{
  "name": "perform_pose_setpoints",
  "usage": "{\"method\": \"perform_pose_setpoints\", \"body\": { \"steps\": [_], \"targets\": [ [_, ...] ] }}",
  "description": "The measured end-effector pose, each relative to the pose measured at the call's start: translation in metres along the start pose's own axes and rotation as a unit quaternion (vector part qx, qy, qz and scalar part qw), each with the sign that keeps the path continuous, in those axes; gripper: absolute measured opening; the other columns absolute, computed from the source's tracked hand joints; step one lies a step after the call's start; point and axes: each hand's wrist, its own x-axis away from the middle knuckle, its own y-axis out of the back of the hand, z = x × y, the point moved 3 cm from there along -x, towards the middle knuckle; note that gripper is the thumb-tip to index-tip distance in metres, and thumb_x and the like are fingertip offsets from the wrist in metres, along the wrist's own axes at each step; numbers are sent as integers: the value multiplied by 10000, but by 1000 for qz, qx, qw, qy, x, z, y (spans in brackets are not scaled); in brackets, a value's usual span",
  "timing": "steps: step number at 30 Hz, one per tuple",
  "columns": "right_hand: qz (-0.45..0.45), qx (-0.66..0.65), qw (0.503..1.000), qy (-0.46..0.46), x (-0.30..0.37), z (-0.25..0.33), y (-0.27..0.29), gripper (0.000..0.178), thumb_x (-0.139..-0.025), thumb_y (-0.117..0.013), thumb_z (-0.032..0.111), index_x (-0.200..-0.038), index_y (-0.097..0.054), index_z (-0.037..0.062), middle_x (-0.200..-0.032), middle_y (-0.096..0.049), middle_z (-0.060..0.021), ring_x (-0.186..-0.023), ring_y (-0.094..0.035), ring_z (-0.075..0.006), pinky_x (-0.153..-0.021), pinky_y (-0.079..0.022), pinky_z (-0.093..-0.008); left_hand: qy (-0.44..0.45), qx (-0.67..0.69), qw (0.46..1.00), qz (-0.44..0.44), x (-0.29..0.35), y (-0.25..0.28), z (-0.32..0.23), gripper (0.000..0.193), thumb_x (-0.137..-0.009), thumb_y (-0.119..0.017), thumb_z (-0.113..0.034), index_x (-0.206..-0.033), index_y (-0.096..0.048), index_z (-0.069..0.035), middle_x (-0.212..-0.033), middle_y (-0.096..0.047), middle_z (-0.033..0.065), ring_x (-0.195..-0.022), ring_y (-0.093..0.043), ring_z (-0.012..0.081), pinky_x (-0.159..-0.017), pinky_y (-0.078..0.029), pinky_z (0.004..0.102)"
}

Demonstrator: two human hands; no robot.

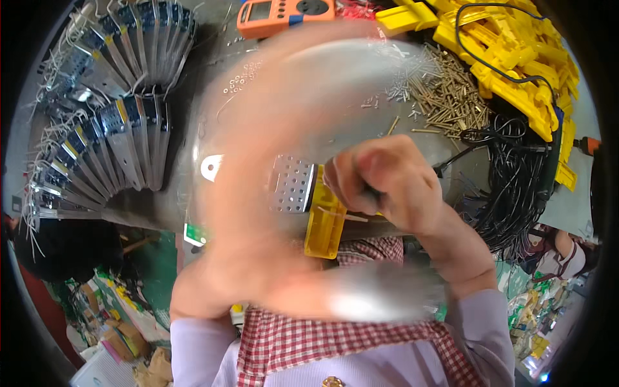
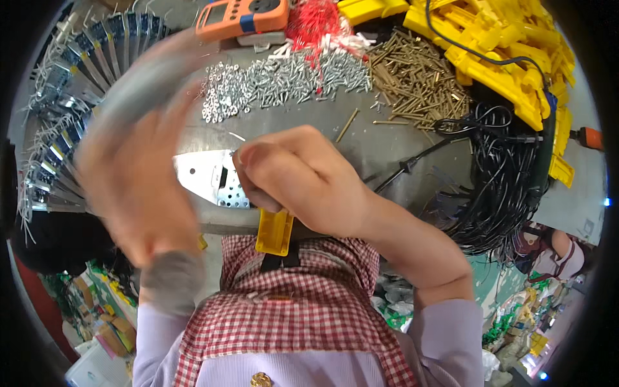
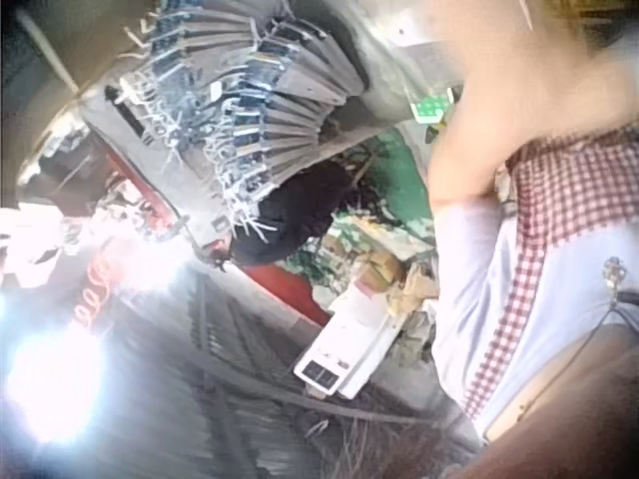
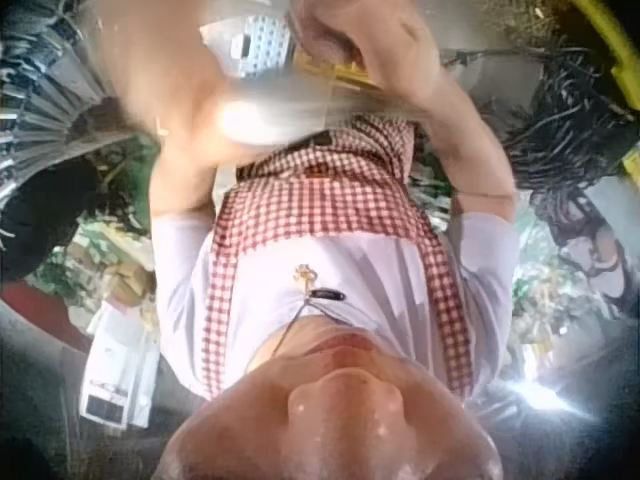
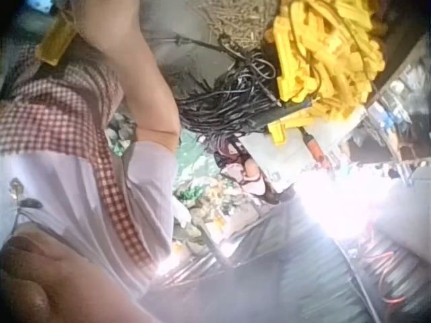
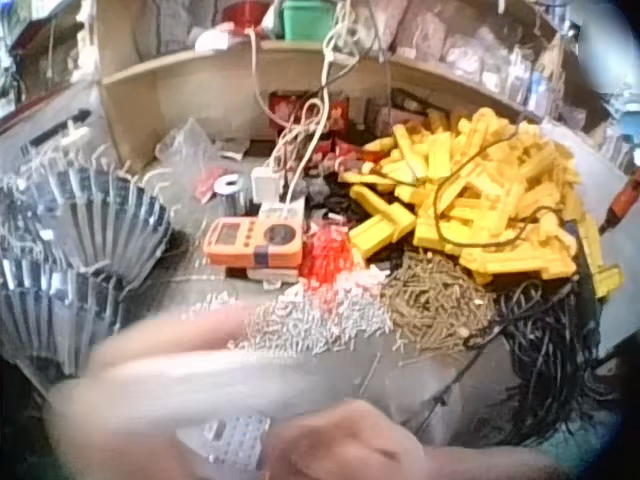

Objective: Assembling hardware components by soldering wires and securing them with screws.

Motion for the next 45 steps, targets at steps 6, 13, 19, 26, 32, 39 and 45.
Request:
{"method": "perform_pose_setpoints", "body": {
  "steps": [6, 13, 19, 26, 32, 39, 45],
  "targets": [
    [-153, -61, 981, 99, 29, -50, 9, 202, -883, -537, 231, -1052, -531, 120, -1090, -527, -27, -988, -538, -133, -830, -458, -291, -199, -104, 973, 44, -29, -36, 25, 192, -646, -678, -150, -792, -610, -47, -750, -608, 97, -671, -618, 266, -588, -499, 334],
    [-319, 317, 863, 229, -2, 65, 87, 390, -948, -523, 320, -1158, -506, -7, -1079, -569, -138, -1056, -531, -227, -942, -405, -345, -221, -292, 921, 133, 43, -33, 45, 614, -682, -756, -300, -1206, -535, -68, -1025, -588, 100, -897, -547, 284, -756, -431, 435],
    [-184, 679, 694, -152, 116, 32, 67, 493, -702, -699, 64, -1162, -522, 43, -1143, -532, -150, -1126, -480, -341, -942, -386, -417, -185, -356, 907, 128, 38, -41, 72, 636, -637, -804, -117, -1197, -516, -20, -771, -595, 59, -645, -537, 248, -570, -448, 338],
    [-331, 533, 777, -49, 129, 2, 43, 270, -749, -674, 40, -1006, -593, 26, -923, -575, -116, -883, -569, -312, -753, -464, -379, -47, -312, 942, 114, 37, -38, 77, 532, -733, -683, -7, -1234, -505, 7, -734, -622, 85, -582, -627, 250, -538, -495, 289],
    [-303, 563, 769, -24, 132, -8, 55, 235, -748, -671, 39, -980, -634, 32, -884, -554, -106, -839, -557, -295, -728, -467, -370, -196, -450, 847, 204, 31, -43, 64, 465, -684, -628, -36, -1145, -610, -97, -983, -597, 94, -883, -582, 248, -777, -458, 368],
    [-278, 724, 631, -12, 116, 4, 44, 281, -753, -654, 30, -1032, -623, 38, -979, -557, -104, -854, -562, -292, -756, -478, -352, -157, -520, 819, 183, 35, -39, 68, 478, -615, -670, -69, -1087, -645, -137, -1093, -556, 99, -1035, -519, 283, -975, -305, 521],
    [-245, 528, 813, 33, 64, -37, 20, 264, -726, -613, -14, -984, -613, 42, -968, -564, -86, -862, -596, -291, -710, -501, -379, -143, -454, 863, 168, 18, -30, 43, 366, -612, -698, -85, -956, -587, -31, -1191, -488, 152, -1025, -513, 332, -944, -362, 508]
  ]
}}
